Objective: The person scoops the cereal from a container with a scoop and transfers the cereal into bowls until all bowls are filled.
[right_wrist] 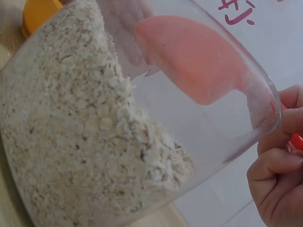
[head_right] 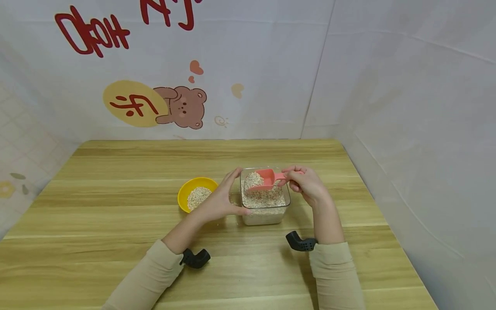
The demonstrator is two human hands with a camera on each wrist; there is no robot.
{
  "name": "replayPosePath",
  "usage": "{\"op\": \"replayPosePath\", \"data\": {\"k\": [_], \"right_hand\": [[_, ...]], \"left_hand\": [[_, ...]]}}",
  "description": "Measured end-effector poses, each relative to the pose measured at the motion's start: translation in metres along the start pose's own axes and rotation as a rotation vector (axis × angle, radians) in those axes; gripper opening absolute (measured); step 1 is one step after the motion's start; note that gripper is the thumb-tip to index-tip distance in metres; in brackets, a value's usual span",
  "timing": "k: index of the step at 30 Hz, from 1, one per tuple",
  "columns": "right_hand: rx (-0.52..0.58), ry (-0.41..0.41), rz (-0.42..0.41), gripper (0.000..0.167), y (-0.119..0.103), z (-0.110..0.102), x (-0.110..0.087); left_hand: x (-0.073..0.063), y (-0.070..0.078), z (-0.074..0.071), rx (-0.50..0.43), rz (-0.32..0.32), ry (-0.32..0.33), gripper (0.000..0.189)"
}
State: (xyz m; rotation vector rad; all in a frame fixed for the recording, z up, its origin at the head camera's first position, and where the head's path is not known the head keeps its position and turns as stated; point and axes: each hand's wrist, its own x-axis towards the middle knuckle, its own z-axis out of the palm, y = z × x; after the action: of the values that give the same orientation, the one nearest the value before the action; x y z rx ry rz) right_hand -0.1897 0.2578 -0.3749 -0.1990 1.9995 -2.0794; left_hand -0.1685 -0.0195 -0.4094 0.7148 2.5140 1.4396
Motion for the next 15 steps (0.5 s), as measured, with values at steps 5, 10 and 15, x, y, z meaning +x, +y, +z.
{"op": "replayPosePath", "data": {"k": [5, 10, 15], "right_hand": [[0.071, -0.008, -0.014, 0.015, -0.003, 0.002, -0.002], [0.104, -0.01, -0.028, 0.017, -0.006, 0.004, -0.005], [0.129, -0.007, -0.061, 0.022, -0.009, 0.009, -0.006]], "left_hand": [[-0.003, 0.002, -0.006, 0.007, -0.007, 0.013, 0.124], [-0.006, 0.003, -0.013, 0.022, 0.004, 0.041, 0.123], [-0.01, 0.001, -0.02, 0.017, -0.008, 0.052, 0.121]]}}
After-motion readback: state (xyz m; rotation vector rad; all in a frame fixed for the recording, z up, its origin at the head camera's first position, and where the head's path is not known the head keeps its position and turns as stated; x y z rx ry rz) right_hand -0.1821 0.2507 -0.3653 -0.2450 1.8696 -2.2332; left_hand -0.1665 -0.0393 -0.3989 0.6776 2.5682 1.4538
